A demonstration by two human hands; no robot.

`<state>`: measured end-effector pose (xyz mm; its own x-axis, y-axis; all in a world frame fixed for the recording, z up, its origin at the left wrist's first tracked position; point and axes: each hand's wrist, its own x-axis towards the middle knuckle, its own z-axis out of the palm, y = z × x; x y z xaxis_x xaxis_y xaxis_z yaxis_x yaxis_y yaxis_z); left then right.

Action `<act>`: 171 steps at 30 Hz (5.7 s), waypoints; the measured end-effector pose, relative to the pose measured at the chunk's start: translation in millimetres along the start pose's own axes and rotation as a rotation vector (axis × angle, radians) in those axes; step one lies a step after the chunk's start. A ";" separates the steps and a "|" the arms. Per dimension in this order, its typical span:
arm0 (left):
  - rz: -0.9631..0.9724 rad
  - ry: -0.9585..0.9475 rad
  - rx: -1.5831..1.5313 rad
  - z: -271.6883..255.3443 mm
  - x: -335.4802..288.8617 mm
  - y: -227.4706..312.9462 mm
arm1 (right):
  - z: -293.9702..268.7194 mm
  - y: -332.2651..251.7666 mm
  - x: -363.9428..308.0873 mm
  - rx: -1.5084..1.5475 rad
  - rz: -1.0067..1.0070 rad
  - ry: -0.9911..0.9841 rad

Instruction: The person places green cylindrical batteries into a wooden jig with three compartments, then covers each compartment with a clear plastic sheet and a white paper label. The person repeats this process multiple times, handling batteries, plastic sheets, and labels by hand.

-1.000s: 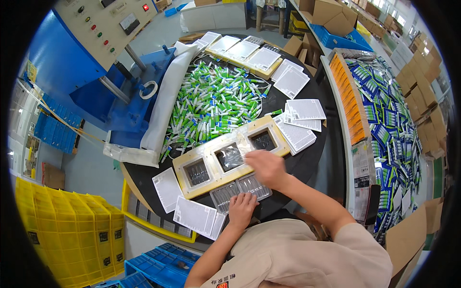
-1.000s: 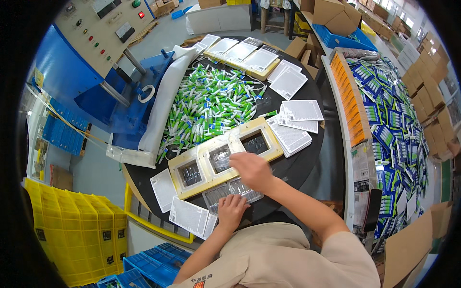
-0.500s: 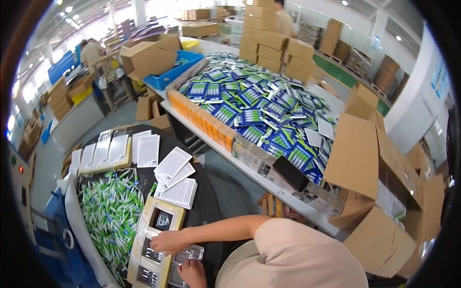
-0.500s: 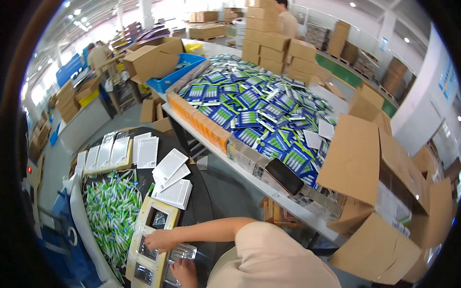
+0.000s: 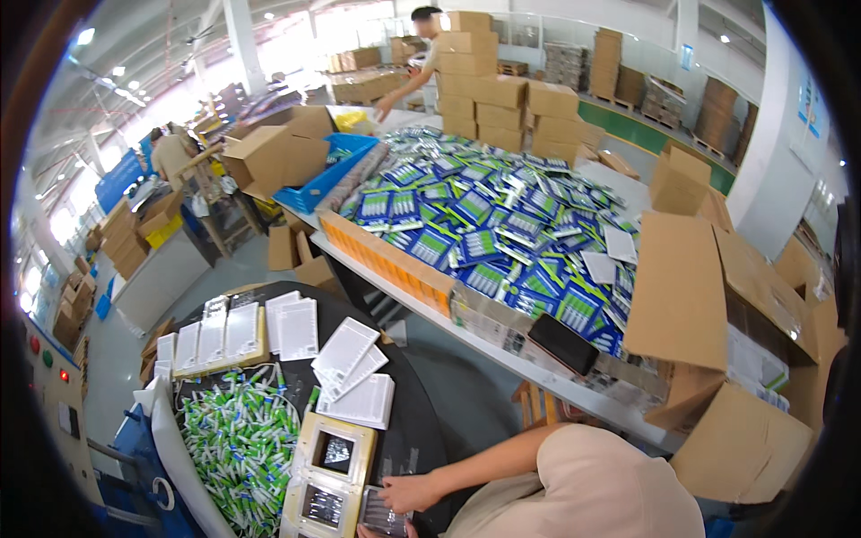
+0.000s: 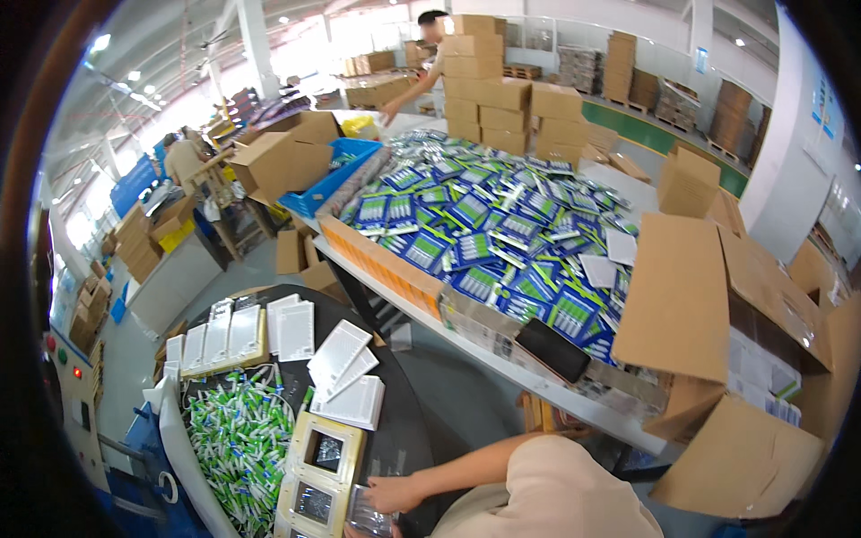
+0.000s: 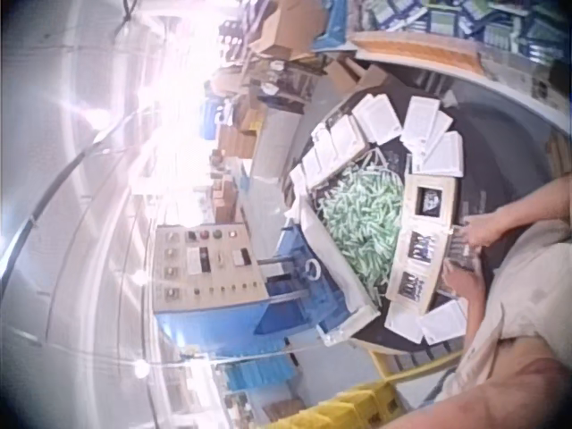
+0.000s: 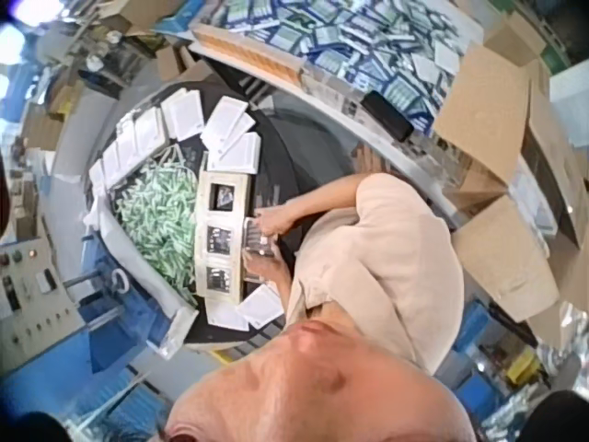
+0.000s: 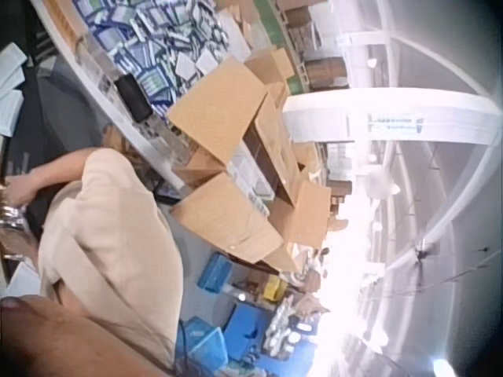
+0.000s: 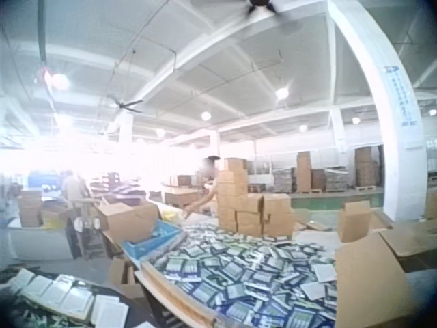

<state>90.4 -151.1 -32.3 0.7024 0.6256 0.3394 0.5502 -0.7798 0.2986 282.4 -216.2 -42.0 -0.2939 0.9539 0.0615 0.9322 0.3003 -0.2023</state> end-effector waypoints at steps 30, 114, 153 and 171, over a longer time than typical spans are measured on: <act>-0.441 -0.512 0.087 -100.9 -131.8 -48.7 | -78.0 106.5 -15.0 0.044 0.074 0.392; -0.600 0.174 -0.119 -61.8 84.1 -307.5 | -34.9 63.9 274.4 0.088 0.252 0.411; -0.024 0.039 -0.083 -57.6 22.8 -166.9 | -2.3 -76.3 198.1 0.364 0.071 0.624; 0.060 -0.151 -0.084 -61.2 22.9 -174.5 | -52.0 58.8 289.7 0.533 0.105 0.317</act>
<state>-17.2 0.7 -22.0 0.7960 0.5627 0.2229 0.4704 -0.8069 0.3572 263.1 77.8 14.7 -0.0534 0.9569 0.2853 0.6952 0.2408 -0.6773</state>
